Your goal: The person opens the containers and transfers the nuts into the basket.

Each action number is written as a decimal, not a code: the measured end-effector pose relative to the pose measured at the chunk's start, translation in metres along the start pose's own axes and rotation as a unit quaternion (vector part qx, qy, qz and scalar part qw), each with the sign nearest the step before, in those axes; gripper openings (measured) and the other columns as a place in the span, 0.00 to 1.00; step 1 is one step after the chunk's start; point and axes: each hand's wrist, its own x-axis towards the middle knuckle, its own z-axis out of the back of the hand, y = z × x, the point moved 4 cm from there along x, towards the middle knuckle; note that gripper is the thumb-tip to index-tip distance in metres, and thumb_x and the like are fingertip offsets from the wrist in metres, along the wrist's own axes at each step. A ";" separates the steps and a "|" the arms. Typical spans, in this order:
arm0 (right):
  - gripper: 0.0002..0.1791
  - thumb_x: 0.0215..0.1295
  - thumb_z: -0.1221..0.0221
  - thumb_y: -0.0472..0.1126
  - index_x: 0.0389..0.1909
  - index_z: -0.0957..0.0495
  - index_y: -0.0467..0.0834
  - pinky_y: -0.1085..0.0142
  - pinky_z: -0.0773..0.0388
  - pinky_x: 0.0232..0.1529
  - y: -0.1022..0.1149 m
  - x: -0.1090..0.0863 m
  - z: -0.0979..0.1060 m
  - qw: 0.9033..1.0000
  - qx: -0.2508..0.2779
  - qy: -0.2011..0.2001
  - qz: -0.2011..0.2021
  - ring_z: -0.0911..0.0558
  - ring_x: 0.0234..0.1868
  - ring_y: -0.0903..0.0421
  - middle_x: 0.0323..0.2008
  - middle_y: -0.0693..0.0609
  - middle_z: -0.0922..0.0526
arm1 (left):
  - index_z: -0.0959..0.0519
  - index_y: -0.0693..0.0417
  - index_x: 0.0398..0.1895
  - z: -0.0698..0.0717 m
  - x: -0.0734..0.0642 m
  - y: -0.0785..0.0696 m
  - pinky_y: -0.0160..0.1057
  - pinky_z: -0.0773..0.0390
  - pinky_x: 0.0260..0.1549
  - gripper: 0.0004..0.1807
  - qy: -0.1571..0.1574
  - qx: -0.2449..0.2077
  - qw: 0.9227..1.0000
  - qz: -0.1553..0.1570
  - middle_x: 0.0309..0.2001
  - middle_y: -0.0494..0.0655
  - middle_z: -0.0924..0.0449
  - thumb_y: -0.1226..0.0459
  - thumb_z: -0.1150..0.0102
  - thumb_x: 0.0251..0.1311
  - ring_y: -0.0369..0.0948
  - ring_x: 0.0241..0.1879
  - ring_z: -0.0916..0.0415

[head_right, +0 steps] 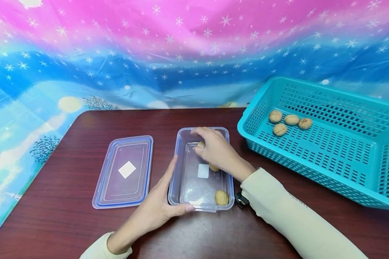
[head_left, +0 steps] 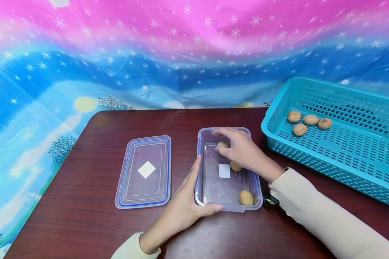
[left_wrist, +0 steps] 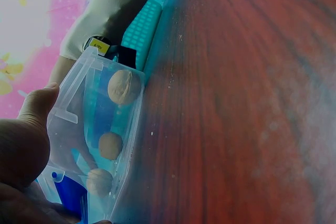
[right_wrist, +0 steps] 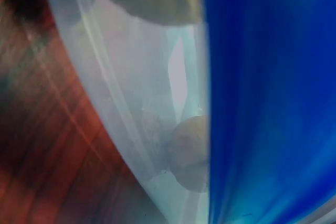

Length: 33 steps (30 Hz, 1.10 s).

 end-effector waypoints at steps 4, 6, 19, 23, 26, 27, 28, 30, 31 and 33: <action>0.26 0.66 0.34 0.33 0.65 0.21 0.36 0.46 0.24 0.67 -0.001 0.001 -0.001 1.000 -0.017 0.006 -0.006 0.21 0.67 0.43 0.65 0.40 0.18 | 0.64 0.25 0.85 0.000 0.000 0.000 0.57 0.45 0.79 0.71 0.001 0.000 1.000 0.000 0.86 0.34 0.61 0.46 0.18 0.49 0.40 0.83 0.54; 0.26 0.66 0.34 0.33 0.65 0.21 0.36 0.45 0.26 0.69 0.000 0.001 -0.001 1.000 -0.027 0.011 -0.007 0.22 0.69 0.43 0.65 0.39 0.18 | 0.65 0.24 0.85 0.001 0.000 0.000 0.56 0.45 0.79 0.71 0.001 0.000 1.000 0.000 0.86 0.34 0.61 0.45 0.18 0.49 0.40 0.83 0.54; 0.24 0.68 0.35 0.34 0.64 0.20 0.37 0.45 0.25 0.68 0.000 0.000 -0.007 0.997 -0.068 0.037 -0.014 0.20 0.65 0.44 0.63 0.40 0.17 | 0.64 0.25 0.85 0.001 0.001 0.000 0.55 0.45 0.79 0.72 -0.001 -0.002 1.000 -0.001 0.86 0.34 0.60 0.45 0.18 0.48 0.38 0.83 0.53; 0.23 0.68 0.35 0.34 0.64 0.21 0.37 0.46 0.23 0.65 0.001 -0.001 -0.010 0.995 -0.082 0.054 -0.011 0.18 0.61 0.45 0.61 0.40 0.16 | 0.64 0.26 0.86 0.001 0.000 0.000 0.54 0.45 0.79 0.72 0.001 -0.001 1.000 0.000 0.85 0.33 0.60 0.46 0.17 0.48 0.38 0.83 0.53; 0.23 0.67 0.35 0.33 0.63 0.20 0.36 0.47 0.21 0.62 0.002 -0.002 -0.012 0.994 -0.087 0.061 -0.002 0.18 0.56 0.45 0.59 0.40 0.15 | 0.64 0.27 0.86 0.001 0.000 -0.001 0.54 0.45 0.79 0.72 0.001 -0.003 1.000 0.002 0.85 0.33 0.60 0.47 0.17 0.48 0.38 0.83 0.53; 0.23 0.67 0.34 0.32 0.63 0.20 0.36 0.47 0.20 0.61 0.002 -0.002 -0.012 0.994 -0.088 0.064 0.001 0.18 0.55 0.45 0.58 0.40 0.15 | 0.64 0.27 0.86 0.001 0.000 -0.001 0.54 0.45 0.79 0.72 0.001 -0.003 1.000 0.002 0.85 0.33 0.60 0.47 0.17 0.48 0.38 0.83 0.53; 0.23 0.66 0.34 0.32 0.63 0.20 0.36 0.47 0.20 0.61 0.002 -0.003 -0.013 0.994 -0.088 0.067 0.001 0.18 0.55 0.46 0.57 0.41 0.15 | 0.64 0.27 0.86 0.001 0.000 -0.001 0.54 0.45 0.79 0.72 0.001 -0.003 1.000 0.002 0.85 0.34 0.60 0.47 0.17 0.48 0.38 0.83 0.53; 0.23 0.66 0.34 0.32 0.63 0.20 0.36 0.47 0.20 0.61 0.002 -0.003 -0.014 0.993 -0.092 0.074 0.002 0.17 0.55 0.46 0.57 0.41 0.14 | 0.63 0.27 0.86 0.001 0.000 -0.001 0.55 0.45 0.79 0.72 0.001 -0.001 1.000 0.002 0.86 0.34 0.59 0.47 0.17 0.48 0.39 0.82 0.52; 0.23 0.66 0.34 0.32 0.63 0.20 0.36 0.47 0.20 0.61 0.002 -0.003 -0.014 0.993 -0.093 0.078 0.001 0.17 0.55 0.46 0.56 0.41 0.14 | 0.64 0.27 0.86 0.000 0.000 -0.001 0.55 0.45 0.79 0.72 0.001 0.000 1.000 0.002 0.86 0.35 0.59 0.46 0.17 0.48 0.39 0.82 0.52; 0.23 0.66 0.33 0.32 0.62 0.20 0.36 0.47 0.20 0.62 0.002 -0.003 -0.015 0.992 -0.097 0.084 0.002 0.17 0.55 0.46 0.56 0.40 0.14 | 0.64 0.27 0.86 0.000 0.000 0.000 0.55 0.45 0.79 0.72 0.001 0.001 1.000 0.003 0.86 0.35 0.59 0.46 0.18 0.48 0.39 0.82 0.52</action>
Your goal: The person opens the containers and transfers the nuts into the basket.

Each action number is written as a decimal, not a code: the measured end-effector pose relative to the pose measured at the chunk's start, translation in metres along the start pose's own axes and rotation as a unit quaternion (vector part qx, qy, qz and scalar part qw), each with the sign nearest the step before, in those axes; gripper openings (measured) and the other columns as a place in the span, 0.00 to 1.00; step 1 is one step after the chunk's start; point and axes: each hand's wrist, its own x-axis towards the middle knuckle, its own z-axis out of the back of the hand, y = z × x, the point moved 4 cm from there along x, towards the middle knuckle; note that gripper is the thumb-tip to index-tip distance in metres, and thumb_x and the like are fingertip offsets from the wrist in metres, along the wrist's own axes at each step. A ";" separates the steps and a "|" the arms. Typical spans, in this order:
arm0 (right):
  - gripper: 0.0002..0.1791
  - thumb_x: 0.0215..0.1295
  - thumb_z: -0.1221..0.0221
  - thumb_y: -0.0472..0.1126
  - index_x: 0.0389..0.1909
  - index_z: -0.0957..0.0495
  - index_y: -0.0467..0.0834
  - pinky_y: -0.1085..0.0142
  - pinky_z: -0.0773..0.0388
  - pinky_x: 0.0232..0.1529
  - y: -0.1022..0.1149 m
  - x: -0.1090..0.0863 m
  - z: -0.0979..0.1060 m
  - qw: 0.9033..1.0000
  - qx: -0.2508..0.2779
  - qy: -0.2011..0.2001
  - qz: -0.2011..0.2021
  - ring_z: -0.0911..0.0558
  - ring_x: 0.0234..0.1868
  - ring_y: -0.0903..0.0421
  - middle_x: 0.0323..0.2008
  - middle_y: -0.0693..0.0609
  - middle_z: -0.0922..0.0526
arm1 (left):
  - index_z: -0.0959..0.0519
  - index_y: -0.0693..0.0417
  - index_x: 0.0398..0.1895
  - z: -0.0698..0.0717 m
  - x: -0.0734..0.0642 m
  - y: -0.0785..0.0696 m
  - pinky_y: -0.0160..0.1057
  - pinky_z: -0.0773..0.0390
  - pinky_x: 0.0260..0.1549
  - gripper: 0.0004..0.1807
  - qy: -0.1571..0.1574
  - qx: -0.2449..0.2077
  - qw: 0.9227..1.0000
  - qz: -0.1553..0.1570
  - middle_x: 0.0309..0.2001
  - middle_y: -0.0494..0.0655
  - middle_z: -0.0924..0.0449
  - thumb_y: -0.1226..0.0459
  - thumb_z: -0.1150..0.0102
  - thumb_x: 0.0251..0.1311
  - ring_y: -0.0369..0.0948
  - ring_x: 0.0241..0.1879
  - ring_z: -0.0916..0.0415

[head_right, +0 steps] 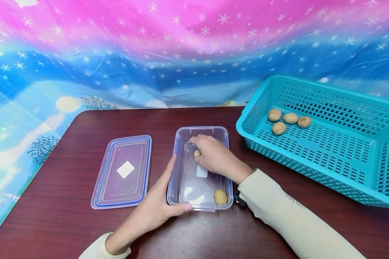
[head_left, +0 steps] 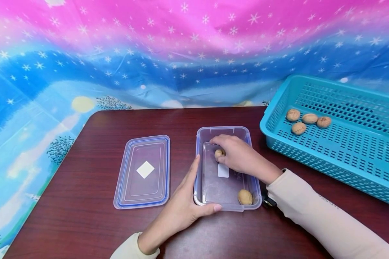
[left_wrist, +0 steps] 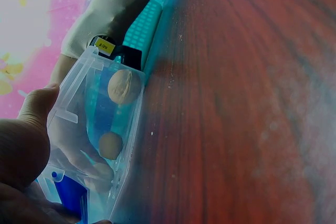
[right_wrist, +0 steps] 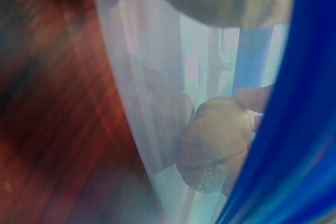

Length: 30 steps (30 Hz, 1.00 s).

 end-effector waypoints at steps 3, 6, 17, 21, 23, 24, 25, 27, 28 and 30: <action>0.22 0.66 0.33 0.32 0.61 0.19 0.35 0.47 0.20 0.61 0.001 0.000 0.000 1.000 -0.007 0.002 0.007 0.17 0.54 0.46 0.55 0.40 0.14 | 0.64 0.25 0.86 0.000 0.000 0.000 0.55 0.45 0.79 0.72 0.000 0.000 1.000 0.000 0.86 0.36 0.59 0.46 0.18 0.48 0.40 0.82 0.52; 0.19 0.67 0.34 0.32 0.59 0.18 0.36 0.48 0.20 0.60 0.001 -0.001 0.000 1.000 -0.016 -0.002 0.021 0.17 0.52 0.47 0.53 0.41 0.14 | 0.64 0.25 0.85 0.000 0.000 0.001 0.55 0.45 0.79 0.72 0.001 0.000 1.000 0.000 0.86 0.35 0.59 0.45 0.18 0.48 0.39 0.83 0.52; 0.19 0.62 0.34 0.27 0.55 0.15 0.39 0.49 0.21 0.56 0.001 -0.002 -0.003 0.997 -0.037 0.013 0.061 0.17 0.48 0.49 0.48 0.46 0.12 | 0.65 0.24 0.85 0.000 0.000 0.001 0.55 0.45 0.79 0.71 0.002 0.000 1.000 0.001 0.85 0.34 0.60 0.45 0.18 0.48 0.39 0.83 0.53; 0.20 0.61 0.34 0.26 0.55 0.15 0.39 0.49 0.20 0.56 0.002 -0.001 -0.004 0.996 -0.038 0.025 0.071 0.17 0.47 0.50 0.46 0.47 0.13 | 0.65 0.25 0.85 0.000 0.000 0.001 0.54 0.45 0.79 0.72 0.002 -0.003 1.000 -0.001 0.85 0.33 0.60 0.46 0.18 0.49 0.38 0.83 0.53; 0.19 0.61 0.34 0.25 0.53 0.15 0.39 0.50 0.20 0.53 0.002 -0.001 -0.005 0.996 -0.033 0.027 0.074 0.19 0.45 0.51 0.44 0.49 0.13 | 0.65 0.25 0.85 0.000 0.000 0.001 0.54 0.45 0.79 0.72 0.002 -0.004 1.000 -0.002 0.85 0.33 0.60 0.47 0.18 0.49 0.38 0.82 0.53; 0.19 0.60 0.34 0.25 0.53 0.15 0.39 0.51 0.21 0.53 0.002 -0.001 -0.005 0.996 -0.029 0.027 0.074 0.19 0.44 0.51 0.43 0.49 0.13 | 0.65 0.26 0.85 0.000 0.000 0.001 0.54 0.45 0.79 0.72 0.002 -0.005 1.000 -0.003 0.85 0.33 0.60 0.47 0.18 0.49 0.38 0.82 0.53; 0.19 0.60 0.34 0.25 0.53 0.15 0.39 0.52 0.21 0.51 0.002 -0.001 -0.005 0.996 -0.026 0.027 0.075 0.20 0.43 0.52 0.42 0.50 0.13 | 0.65 0.26 0.85 0.000 0.000 0.001 0.54 0.45 0.79 0.72 0.003 -0.005 1.000 -0.003 0.85 0.33 0.60 0.47 0.18 0.49 0.37 0.82 0.53; 0.20 0.60 0.33 0.26 0.53 0.14 0.40 0.53 0.22 0.50 0.001 -0.001 -0.005 0.997 -0.019 0.023 0.078 0.21 0.42 0.53 0.42 0.50 0.14 | 0.64 0.26 0.85 0.000 0.000 0.001 0.54 0.45 0.79 0.72 0.002 -0.005 1.000 -0.004 0.85 0.33 0.60 0.47 0.18 0.49 0.37 0.82 0.53; 0.20 0.60 0.33 0.27 0.54 0.14 0.40 0.54 0.22 0.49 0.001 -0.001 -0.005 0.997 -0.016 0.020 0.080 0.21 0.41 0.53 0.42 0.50 0.14 | 0.64 0.27 0.85 0.000 0.000 0.001 0.54 0.45 0.79 0.72 0.002 -0.005 1.000 -0.005 0.85 0.33 0.60 0.46 0.18 0.49 0.37 0.82 0.53; 0.21 0.59 0.32 0.28 0.54 0.14 0.41 0.56 0.22 0.47 0.001 -0.001 -0.003 0.996 -0.009 0.010 0.086 0.21 0.40 0.54 0.42 0.50 0.14 | 0.64 0.27 0.86 0.000 0.000 0.001 0.54 0.45 0.79 0.72 0.001 -0.005 1.000 -0.006 0.85 0.34 0.60 0.46 0.18 0.49 0.37 0.82 0.53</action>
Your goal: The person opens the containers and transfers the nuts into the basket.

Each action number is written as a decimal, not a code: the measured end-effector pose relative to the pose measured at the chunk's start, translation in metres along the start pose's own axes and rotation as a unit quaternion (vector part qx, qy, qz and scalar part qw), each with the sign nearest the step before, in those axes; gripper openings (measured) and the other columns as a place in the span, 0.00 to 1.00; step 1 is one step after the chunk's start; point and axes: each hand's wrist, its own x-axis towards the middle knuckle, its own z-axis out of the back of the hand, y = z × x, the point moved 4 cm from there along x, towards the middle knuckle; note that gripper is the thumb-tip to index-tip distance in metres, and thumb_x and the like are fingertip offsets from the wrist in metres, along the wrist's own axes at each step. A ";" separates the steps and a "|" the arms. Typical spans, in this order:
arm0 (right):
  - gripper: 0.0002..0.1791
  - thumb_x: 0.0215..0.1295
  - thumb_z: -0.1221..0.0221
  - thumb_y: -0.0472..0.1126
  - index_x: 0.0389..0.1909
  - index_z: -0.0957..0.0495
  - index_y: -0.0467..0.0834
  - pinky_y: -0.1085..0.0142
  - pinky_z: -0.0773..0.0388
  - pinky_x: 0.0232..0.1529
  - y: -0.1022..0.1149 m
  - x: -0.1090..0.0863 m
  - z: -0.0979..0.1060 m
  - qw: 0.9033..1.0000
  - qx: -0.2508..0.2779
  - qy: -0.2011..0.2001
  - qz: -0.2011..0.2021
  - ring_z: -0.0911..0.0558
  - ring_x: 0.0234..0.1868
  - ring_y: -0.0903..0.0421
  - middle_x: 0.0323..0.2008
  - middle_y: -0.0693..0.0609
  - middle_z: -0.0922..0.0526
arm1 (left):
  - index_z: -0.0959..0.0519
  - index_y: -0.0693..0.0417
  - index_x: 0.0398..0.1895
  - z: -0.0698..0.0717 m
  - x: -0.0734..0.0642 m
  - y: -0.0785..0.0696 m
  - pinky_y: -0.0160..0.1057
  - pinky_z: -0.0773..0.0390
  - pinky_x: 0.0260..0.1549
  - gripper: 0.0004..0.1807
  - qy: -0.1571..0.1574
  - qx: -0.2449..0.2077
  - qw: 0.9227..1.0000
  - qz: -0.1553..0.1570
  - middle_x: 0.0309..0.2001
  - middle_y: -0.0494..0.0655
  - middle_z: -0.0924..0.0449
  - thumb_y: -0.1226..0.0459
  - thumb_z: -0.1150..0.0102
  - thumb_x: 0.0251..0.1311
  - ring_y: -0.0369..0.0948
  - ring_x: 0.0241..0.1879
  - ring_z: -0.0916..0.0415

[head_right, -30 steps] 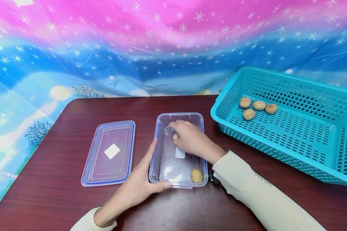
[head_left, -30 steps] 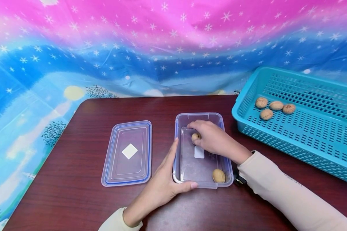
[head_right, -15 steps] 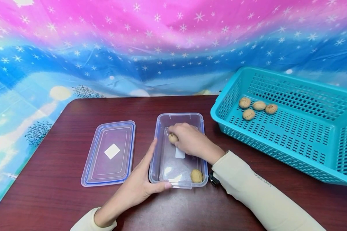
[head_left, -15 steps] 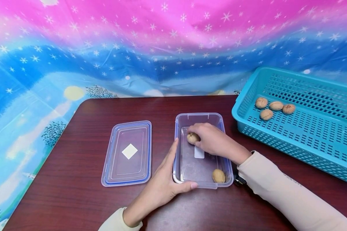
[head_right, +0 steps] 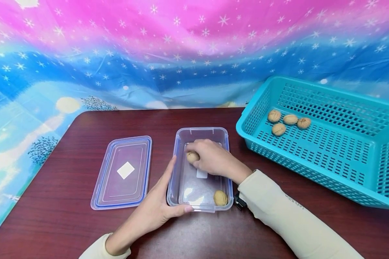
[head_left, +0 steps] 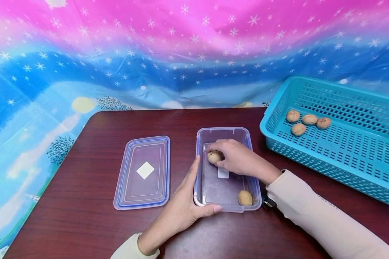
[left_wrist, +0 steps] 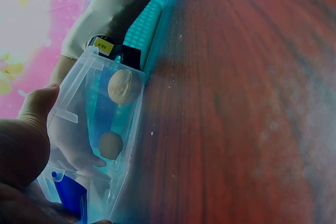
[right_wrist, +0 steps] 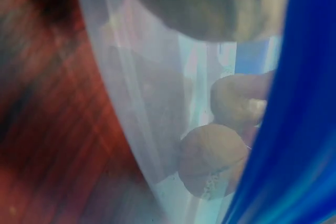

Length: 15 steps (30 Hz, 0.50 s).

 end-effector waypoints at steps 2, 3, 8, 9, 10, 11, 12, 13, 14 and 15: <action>0.21 0.58 0.31 0.29 0.55 0.14 0.41 0.58 0.22 0.45 0.000 0.000 0.001 1.000 0.012 -0.009 0.006 0.21 0.39 0.55 0.41 0.51 0.14 | 0.64 0.27 0.86 0.000 0.000 0.000 0.54 0.45 0.79 0.72 -0.001 0.000 1.000 0.001 0.85 0.34 0.59 0.46 0.18 0.49 0.37 0.82 0.53; 0.22 0.58 0.31 0.29 0.54 0.13 0.42 0.59 0.23 0.45 0.000 0.000 0.002 1.000 0.019 -0.014 0.009 0.22 0.39 0.55 0.41 0.51 0.14 | 0.64 0.27 0.86 0.000 0.000 0.000 0.54 0.45 0.79 0.72 -0.001 0.002 1.000 0.001 0.85 0.34 0.59 0.46 0.18 0.48 0.37 0.82 0.52; 0.21 0.57 0.31 0.29 0.53 0.13 0.43 0.62 0.23 0.44 0.000 -0.001 0.004 0.998 0.054 -0.020 0.015 0.22 0.39 0.56 0.40 0.52 0.16 | 0.64 0.27 0.86 -0.001 0.000 0.001 0.54 0.45 0.79 0.72 -0.002 0.004 1.000 0.003 0.86 0.35 0.59 0.46 0.18 0.48 0.38 0.82 0.52; 0.21 0.57 0.31 0.29 0.53 0.13 0.43 0.62 0.23 0.44 0.000 -0.001 0.004 0.998 0.059 -0.021 0.015 0.22 0.39 0.57 0.40 0.52 0.16 | 0.64 0.27 0.86 -0.001 0.000 0.001 0.54 0.45 0.79 0.72 -0.002 0.004 1.000 0.003 0.86 0.35 0.59 0.46 0.18 0.48 0.38 0.82 0.52; 0.21 0.57 0.31 0.29 0.53 0.13 0.43 0.62 0.23 0.44 0.000 -0.001 0.005 0.998 0.065 -0.021 0.016 0.22 0.39 0.57 0.40 0.52 0.16 | 0.64 0.27 0.86 -0.001 0.000 0.001 0.54 0.45 0.79 0.72 -0.002 0.004 1.000 0.002 0.86 0.35 0.59 0.46 0.18 0.48 0.38 0.82 0.52; 0.21 0.57 0.31 0.29 0.53 0.13 0.43 0.61 0.22 0.44 0.000 -0.001 0.005 0.997 0.070 -0.020 0.016 0.22 0.39 0.56 0.40 0.52 0.16 | 0.64 0.28 0.86 -0.001 0.000 0.001 0.54 0.45 0.79 0.72 -0.002 0.004 1.000 0.002 0.86 0.35 0.59 0.46 0.18 0.48 0.38 0.82 0.52; 0.20 0.57 0.31 0.29 0.52 0.13 0.44 0.61 0.22 0.44 0.000 -0.001 0.006 0.997 0.074 -0.020 0.016 0.22 0.39 0.56 0.40 0.52 0.17 | 0.64 0.28 0.86 -0.001 0.000 0.001 0.54 0.45 0.79 0.72 -0.003 0.004 1.000 0.001 0.86 0.35 0.59 0.46 0.18 0.48 0.38 0.82 0.52; 0.20 0.57 0.31 0.30 0.53 0.12 0.44 0.61 0.22 0.44 0.001 -0.001 0.006 0.997 0.077 -0.018 0.015 0.22 0.39 0.55 0.40 0.52 0.17 | 0.64 0.28 0.86 -0.001 0.000 0.001 0.54 0.45 0.79 0.72 -0.003 0.004 1.000 0.000 0.86 0.35 0.59 0.46 0.17 0.48 0.38 0.82 0.52; 0.20 0.57 0.30 0.30 0.53 0.12 0.44 0.61 0.22 0.44 0.000 -0.001 0.006 0.997 0.079 -0.017 0.015 0.22 0.39 0.54 0.39 0.52 0.17 | 0.64 0.28 0.86 -0.001 0.000 0.001 0.54 0.45 0.79 0.72 -0.003 0.004 1.000 0.000 0.86 0.35 0.59 0.46 0.18 0.48 0.38 0.82 0.52; 0.21 0.57 0.30 0.30 0.53 0.12 0.44 0.61 0.23 0.44 0.000 -0.002 0.006 0.996 0.082 -0.016 0.015 0.21 0.39 0.54 0.39 0.52 0.18 | 0.64 0.28 0.86 -0.001 0.000 0.001 0.54 0.45 0.79 0.72 -0.003 0.004 1.000 -0.001 0.85 0.35 0.59 0.46 0.18 0.48 0.38 0.82 0.52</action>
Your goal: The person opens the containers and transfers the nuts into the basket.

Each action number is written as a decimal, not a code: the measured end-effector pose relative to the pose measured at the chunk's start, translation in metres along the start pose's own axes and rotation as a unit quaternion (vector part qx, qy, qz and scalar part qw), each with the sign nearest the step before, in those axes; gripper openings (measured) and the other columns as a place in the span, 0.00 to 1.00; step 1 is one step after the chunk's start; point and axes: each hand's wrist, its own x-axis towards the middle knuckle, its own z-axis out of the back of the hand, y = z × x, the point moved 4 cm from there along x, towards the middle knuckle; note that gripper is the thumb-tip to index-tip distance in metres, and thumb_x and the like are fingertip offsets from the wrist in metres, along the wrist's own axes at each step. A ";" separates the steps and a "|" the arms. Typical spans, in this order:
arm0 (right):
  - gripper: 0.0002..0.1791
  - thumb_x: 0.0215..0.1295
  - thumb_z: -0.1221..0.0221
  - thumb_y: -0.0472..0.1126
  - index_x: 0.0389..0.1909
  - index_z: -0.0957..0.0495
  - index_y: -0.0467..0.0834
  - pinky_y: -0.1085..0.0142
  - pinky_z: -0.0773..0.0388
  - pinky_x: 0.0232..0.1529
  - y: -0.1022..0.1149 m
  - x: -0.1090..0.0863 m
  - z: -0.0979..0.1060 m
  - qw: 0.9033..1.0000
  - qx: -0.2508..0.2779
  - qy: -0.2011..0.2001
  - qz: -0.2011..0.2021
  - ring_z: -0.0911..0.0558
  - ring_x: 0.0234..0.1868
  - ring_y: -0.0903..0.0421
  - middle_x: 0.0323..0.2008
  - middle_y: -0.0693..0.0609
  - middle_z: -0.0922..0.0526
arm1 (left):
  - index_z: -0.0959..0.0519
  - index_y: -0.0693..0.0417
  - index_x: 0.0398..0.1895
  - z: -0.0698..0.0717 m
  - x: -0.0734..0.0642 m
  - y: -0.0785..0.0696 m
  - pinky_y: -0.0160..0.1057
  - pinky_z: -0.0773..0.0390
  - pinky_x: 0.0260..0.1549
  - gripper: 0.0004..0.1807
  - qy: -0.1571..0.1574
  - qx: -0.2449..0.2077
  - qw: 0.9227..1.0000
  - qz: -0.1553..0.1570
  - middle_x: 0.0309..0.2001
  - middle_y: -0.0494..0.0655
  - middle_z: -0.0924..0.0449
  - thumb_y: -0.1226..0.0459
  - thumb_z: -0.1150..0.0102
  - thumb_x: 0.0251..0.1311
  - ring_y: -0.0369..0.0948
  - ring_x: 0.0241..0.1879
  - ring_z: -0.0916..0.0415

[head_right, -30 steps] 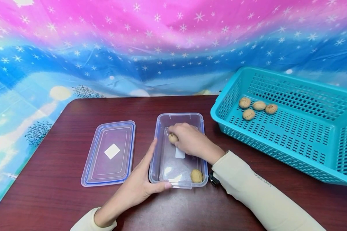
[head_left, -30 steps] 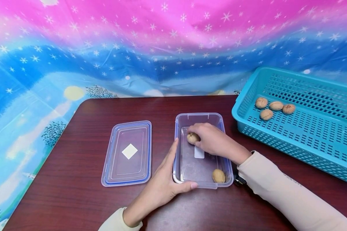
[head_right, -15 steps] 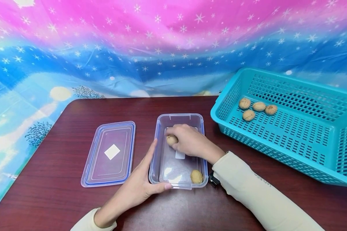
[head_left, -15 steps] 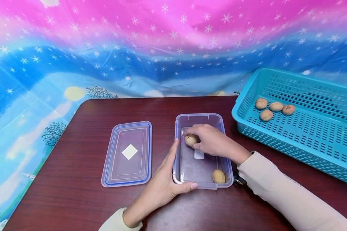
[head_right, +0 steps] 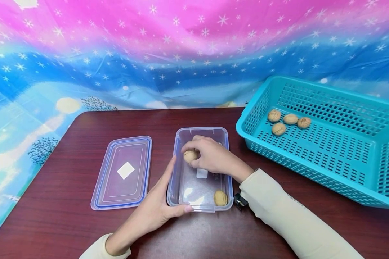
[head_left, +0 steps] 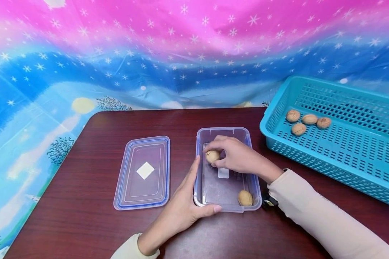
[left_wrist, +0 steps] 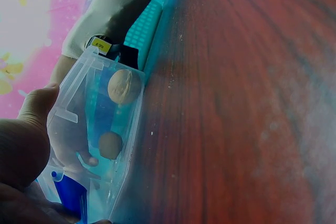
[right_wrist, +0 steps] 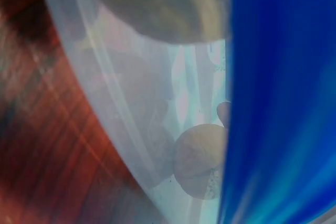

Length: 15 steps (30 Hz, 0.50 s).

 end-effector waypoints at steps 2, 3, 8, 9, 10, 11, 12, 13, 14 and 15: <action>0.21 0.58 0.30 0.31 0.53 0.12 0.45 0.62 0.24 0.43 0.000 0.000 0.000 1.000 0.004 0.002 -0.003 0.21 0.39 0.52 0.39 0.52 0.18 | 0.64 0.28 0.86 0.000 0.000 0.000 0.54 0.45 0.79 0.72 -0.001 0.001 1.000 -0.001 0.85 0.35 0.59 0.46 0.18 0.48 0.38 0.82 0.52; 0.21 0.58 0.30 0.31 0.54 0.12 0.45 0.63 0.25 0.43 0.000 0.000 0.000 1.000 0.005 0.002 -0.003 0.21 0.39 0.51 0.39 0.52 0.19 | 0.64 0.28 0.86 0.000 0.000 0.000 0.54 0.45 0.79 0.72 0.000 0.001 1.000 -0.001 0.85 0.35 0.59 0.46 0.18 0.48 0.38 0.82 0.52; 0.22 0.59 0.30 0.30 0.55 0.13 0.45 0.60 0.22 0.45 -0.001 0.000 0.002 1.000 0.023 0.003 -0.001 0.21 0.40 0.52 0.42 0.51 0.18 | 0.64 0.27 0.86 0.000 0.000 0.000 0.55 0.45 0.79 0.72 -0.001 0.004 1.000 -0.002 0.86 0.35 0.59 0.47 0.17 0.48 0.38 0.82 0.53; 0.22 0.59 0.30 0.30 0.55 0.13 0.45 0.59 0.21 0.46 -0.001 0.000 0.002 1.000 0.028 0.004 -0.001 0.21 0.41 0.53 0.42 0.51 0.17 | 0.64 0.27 0.86 0.000 0.000 0.000 0.55 0.45 0.79 0.72 0.000 0.004 1.000 -0.002 0.86 0.35 0.59 0.47 0.17 0.48 0.38 0.82 0.53; 0.22 0.59 0.30 0.29 0.56 0.13 0.45 0.58 0.19 0.47 -0.001 0.000 0.002 0.999 0.035 0.005 0.000 0.21 0.41 0.54 0.43 0.50 0.17 | 0.64 0.27 0.86 0.000 0.000 0.000 0.55 0.45 0.79 0.72 0.000 0.005 1.000 -0.002 0.86 0.35 0.59 0.47 0.18 0.49 0.38 0.82 0.53; 0.22 0.59 0.30 0.29 0.56 0.13 0.44 0.57 0.18 0.48 -0.002 0.000 0.002 0.999 0.044 0.006 0.001 0.20 0.42 0.54 0.44 0.49 0.17 | 0.64 0.27 0.86 0.000 0.000 0.000 0.55 0.45 0.79 0.72 0.000 0.005 1.000 -0.001 0.86 0.35 0.59 0.47 0.18 0.49 0.38 0.83 0.53; 0.22 0.60 0.30 0.29 0.56 0.13 0.43 0.56 0.17 0.49 -0.002 0.000 0.002 0.999 0.052 0.008 0.000 0.20 0.42 0.55 0.45 0.49 0.17 | 0.64 0.27 0.86 0.000 0.000 0.000 0.55 0.45 0.79 0.72 0.000 0.006 1.000 -0.001 0.86 0.35 0.60 0.47 0.18 0.49 0.39 0.83 0.53; 0.22 0.60 0.30 0.28 0.56 0.14 0.42 0.55 0.16 0.50 -0.003 0.000 0.003 0.998 0.062 0.009 -0.002 0.19 0.43 0.55 0.46 0.48 0.16 | 0.64 0.26 0.86 0.000 0.000 0.000 0.55 0.45 0.79 0.72 0.000 0.006 1.000 -0.001 0.86 0.35 0.60 0.47 0.18 0.49 0.39 0.83 0.53; 0.22 0.60 0.31 0.28 0.57 0.14 0.42 0.54 0.16 0.50 -0.004 0.000 0.003 0.998 0.069 0.011 -0.005 0.18 0.44 0.54 0.47 0.47 0.16 | 0.64 0.26 0.86 0.000 0.000 0.000 0.55 0.46 0.79 0.71 0.001 0.006 1.000 0.000 0.86 0.35 0.60 0.47 0.18 0.49 0.39 0.83 0.53; 0.22 0.61 0.31 0.28 0.57 0.15 0.41 0.53 0.16 0.51 -0.005 0.000 0.003 0.997 0.076 0.012 -0.008 0.18 0.45 0.53 0.48 0.47 0.16 | 0.64 0.26 0.85 0.000 0.000 0.000 0.55 0.46 0.79 0.71 0.001 0.007 1.000 0.000 0.86 0.34 0.60 0.46 0.18 0.49 0.39 0.83 0.54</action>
